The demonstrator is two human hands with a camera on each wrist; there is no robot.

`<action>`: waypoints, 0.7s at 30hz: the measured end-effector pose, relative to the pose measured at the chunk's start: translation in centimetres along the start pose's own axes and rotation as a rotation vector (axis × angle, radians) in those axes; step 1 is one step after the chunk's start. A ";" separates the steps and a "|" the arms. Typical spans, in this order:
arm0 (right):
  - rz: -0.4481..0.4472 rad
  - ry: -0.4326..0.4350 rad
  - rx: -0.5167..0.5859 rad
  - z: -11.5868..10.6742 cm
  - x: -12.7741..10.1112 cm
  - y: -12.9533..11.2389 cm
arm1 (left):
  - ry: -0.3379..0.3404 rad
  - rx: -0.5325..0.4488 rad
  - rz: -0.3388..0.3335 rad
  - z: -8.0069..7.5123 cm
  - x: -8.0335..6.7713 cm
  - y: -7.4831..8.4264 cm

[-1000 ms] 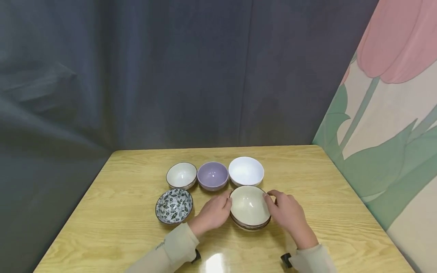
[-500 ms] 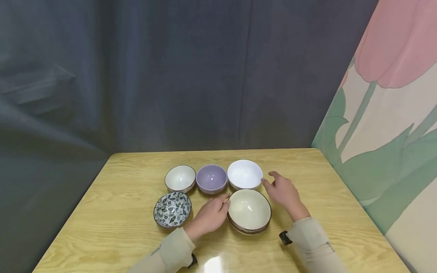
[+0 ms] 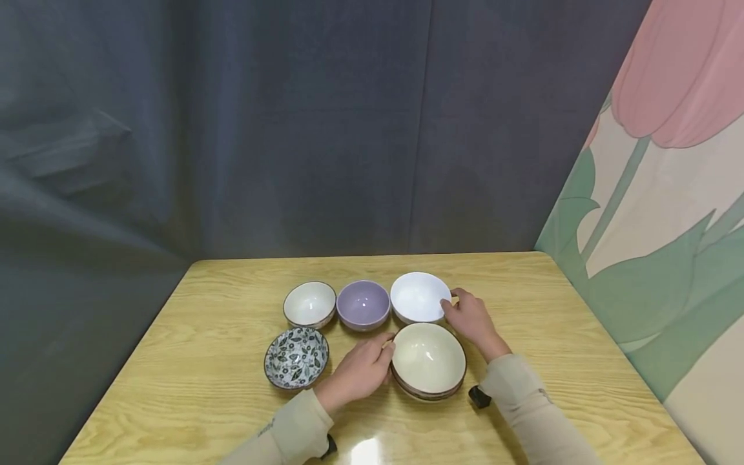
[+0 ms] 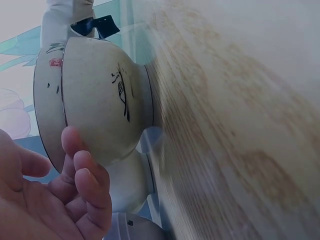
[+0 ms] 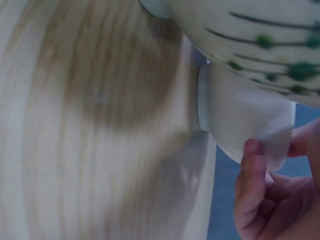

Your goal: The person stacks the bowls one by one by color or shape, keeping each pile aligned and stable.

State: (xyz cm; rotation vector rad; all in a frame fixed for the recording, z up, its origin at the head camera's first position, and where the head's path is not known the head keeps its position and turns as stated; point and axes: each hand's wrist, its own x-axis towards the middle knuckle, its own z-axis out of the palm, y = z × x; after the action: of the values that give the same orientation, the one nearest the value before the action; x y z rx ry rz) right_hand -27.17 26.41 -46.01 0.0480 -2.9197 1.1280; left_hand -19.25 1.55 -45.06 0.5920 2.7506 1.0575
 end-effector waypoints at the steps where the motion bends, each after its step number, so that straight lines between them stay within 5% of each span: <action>1: -0.002 0.014 0.003 0.2 0.1 0.1 | 0.001 -0.003 0.001 0.0 0.0 0.0; 21: -0.073 0.177 -0.100 0.8 0.9 0.6 | -0.007 -0.031 -0.013 -0.2 0.0 -0.2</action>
State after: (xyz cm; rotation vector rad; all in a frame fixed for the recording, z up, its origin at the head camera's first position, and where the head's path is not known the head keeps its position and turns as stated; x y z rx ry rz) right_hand -28.09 26.31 -46.99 0.0506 -2.7876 0.9238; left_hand -19.33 1.29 -45.01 0.5714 2.7227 1.0909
